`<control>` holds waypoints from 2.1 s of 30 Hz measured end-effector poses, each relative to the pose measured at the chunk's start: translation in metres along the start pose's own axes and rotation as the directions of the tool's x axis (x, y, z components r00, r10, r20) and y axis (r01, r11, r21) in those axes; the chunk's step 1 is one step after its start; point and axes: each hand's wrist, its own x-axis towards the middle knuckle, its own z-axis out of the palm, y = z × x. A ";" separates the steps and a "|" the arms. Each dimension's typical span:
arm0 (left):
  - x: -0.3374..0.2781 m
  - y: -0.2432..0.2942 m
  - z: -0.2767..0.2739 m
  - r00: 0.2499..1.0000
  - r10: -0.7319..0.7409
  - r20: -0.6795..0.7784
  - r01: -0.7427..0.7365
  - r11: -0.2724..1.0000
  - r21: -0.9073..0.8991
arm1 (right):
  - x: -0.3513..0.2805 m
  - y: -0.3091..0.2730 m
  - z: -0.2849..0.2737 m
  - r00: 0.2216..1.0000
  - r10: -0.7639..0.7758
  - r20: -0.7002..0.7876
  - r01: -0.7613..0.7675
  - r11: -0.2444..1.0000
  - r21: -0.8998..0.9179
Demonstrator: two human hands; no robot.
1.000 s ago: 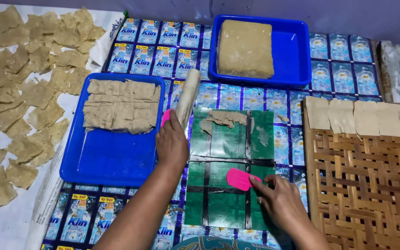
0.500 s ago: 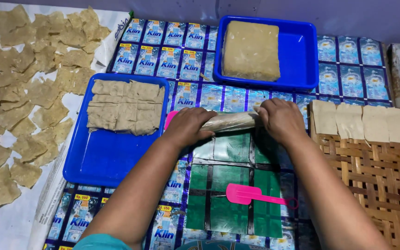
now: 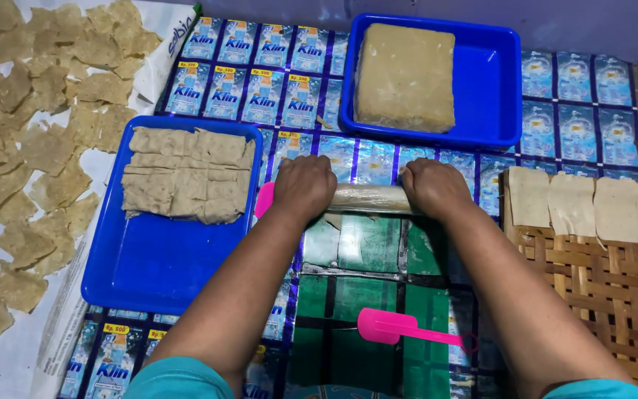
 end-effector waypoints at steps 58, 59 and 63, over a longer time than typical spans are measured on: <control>-0.098 0.044 -0.036 0.989 0.044 -0.145 -0.039 0.999 0.037 | -0.082 -0.045 0.011 0.990 0.027 -0.135 -0.041 0.994 -0.097; -0.088 0.044 -0.039 0.994 0.013 -0.112 -0.010 0.999 0.033 | -0.076 -0.048 0.001 0.992 0.064 -0.112 -0.069 0.996 -0.047; -0.046 0.046 -0.044 0.997 -0.083 0.000 0.083 0.995 0.051 | -0.045 -0.045 -0.015 0.985 0.127 -0.119 -0.121 0.991 0.057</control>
